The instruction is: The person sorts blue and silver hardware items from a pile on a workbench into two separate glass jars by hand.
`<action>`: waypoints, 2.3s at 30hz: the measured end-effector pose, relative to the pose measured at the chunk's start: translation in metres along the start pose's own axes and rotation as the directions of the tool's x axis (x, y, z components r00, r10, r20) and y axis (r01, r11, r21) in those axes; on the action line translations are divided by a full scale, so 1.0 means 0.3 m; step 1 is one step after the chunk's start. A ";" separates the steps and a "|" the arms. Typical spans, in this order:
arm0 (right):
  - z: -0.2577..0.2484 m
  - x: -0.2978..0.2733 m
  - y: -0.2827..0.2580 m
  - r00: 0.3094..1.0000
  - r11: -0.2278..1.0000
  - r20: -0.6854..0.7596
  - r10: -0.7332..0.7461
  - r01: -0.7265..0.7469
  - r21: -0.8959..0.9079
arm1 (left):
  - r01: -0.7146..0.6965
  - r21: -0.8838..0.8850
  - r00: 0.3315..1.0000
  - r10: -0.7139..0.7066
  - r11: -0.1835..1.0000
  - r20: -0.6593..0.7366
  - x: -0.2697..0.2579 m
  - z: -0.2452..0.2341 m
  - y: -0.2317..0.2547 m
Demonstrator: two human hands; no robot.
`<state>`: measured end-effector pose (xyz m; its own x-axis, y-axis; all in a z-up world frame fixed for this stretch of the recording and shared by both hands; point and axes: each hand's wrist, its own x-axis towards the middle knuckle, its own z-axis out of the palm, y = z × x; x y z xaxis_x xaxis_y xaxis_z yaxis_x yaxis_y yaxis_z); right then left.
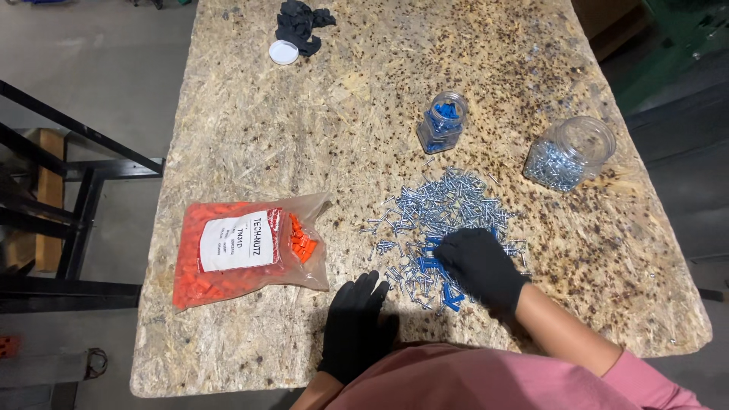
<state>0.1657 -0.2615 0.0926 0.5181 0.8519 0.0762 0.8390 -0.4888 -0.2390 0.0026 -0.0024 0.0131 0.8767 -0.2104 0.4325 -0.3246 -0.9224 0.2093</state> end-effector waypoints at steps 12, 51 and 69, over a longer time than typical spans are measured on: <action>0.090 -0.023 0.059 0.961 0.969 -0.157 0.229 -0.210 0.128 | 0.090 -0.110 0.990 -0.101 0.990 -0.103 0.028 -0.060 0.039; -0.017 0.059 0.218 0.951 0.948 -0.182 0.251 -0.204 0.242 | 0.093 -0.190 0.995 -0.099 0.977 -0.020 -0.012 -0.022 0.015; -0.030 0.265 0.395 0.960 0.957 -0.076 0.268 -0.256 0.135 | 0.122 -0.205 0.992 -0.128 0.971 -0.013 -0.011 -0.039 0.020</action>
<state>0.3079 -0.2535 0.0791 0.7351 0.6729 0.0829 0.6477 -0.6610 -0.3788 -0.0063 -0.0033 0.0232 0.9061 -0.0867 0.4141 -0.2811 -0.8548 0.4362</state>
